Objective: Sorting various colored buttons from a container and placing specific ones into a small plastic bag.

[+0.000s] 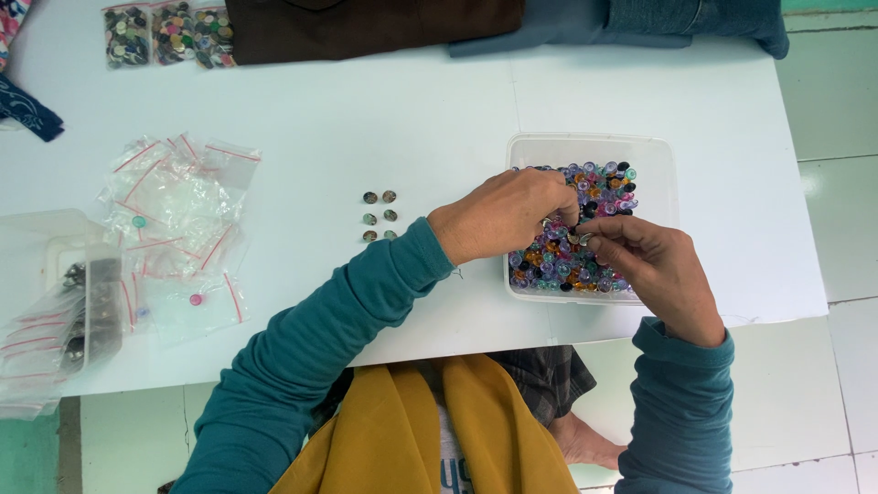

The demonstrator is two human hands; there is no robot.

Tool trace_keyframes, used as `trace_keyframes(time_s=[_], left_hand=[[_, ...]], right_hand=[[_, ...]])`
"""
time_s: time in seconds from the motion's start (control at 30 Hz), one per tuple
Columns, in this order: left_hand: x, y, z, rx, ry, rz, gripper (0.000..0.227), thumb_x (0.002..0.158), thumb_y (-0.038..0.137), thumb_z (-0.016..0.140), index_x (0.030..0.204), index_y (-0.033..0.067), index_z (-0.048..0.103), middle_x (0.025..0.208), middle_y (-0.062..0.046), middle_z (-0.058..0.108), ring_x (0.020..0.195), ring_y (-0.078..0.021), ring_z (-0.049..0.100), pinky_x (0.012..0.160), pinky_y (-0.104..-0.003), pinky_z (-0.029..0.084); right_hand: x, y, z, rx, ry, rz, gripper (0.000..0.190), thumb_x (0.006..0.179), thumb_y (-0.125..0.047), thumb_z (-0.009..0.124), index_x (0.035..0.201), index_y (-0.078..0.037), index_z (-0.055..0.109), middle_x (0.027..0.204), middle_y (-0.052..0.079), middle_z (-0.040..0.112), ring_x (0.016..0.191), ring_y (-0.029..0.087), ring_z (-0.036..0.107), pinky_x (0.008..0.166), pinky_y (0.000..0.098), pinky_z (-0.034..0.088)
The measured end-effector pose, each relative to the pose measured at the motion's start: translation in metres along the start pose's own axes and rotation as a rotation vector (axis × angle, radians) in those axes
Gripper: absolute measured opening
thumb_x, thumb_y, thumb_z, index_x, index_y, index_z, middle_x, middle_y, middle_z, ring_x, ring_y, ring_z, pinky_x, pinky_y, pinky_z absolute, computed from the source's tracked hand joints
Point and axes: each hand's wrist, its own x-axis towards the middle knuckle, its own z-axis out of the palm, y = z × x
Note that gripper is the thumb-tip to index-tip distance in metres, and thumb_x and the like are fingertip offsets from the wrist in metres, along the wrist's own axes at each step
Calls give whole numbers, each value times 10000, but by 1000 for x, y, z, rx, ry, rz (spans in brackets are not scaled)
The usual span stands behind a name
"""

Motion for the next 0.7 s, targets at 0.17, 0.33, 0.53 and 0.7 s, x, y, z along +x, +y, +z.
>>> trace_keyframes(time_s=[0.17,0.33,0.53,0.7], left_hand=[[-11,-17,2,-32,33,-40,249,789,-119,709,929,79,763,934,-89,608,797,-275,685,683,-396,564],[-28,-22,-3,-109,103,29,151,828,3,783,898,132,819,936,-38,600,804,-193,664,705,-310,590],[-73,-17,-29,-174,160,0,247,941,4,638,1142,73,763,1220,-128,610,1214,-320,623,943,-382,537],[-120,-14,-57,-221,235,-134,239,1014,120,583,1169,163,761,1211,40,638,880,-129,686,729,-270,505]], right_hand=[[-2,-16,6,35,12,57,246,973,-37,654,1195,14,747,920,185,752,855,220,698,761,323,574],[-2,-33,16,46,21,101,263,994,-98,643,1225,-33,750,950,95,766,889,142,667,774,259,534],[-3,-63,37,33,17,67,256,987,-95,648,1216,-50,754,965,84,759,901,151,662,806,274,569],[1,-88,65,14,33,-26,219,982,-92,663,1178,-64,756,1017,61,767,914,127,674,802,254,565]])
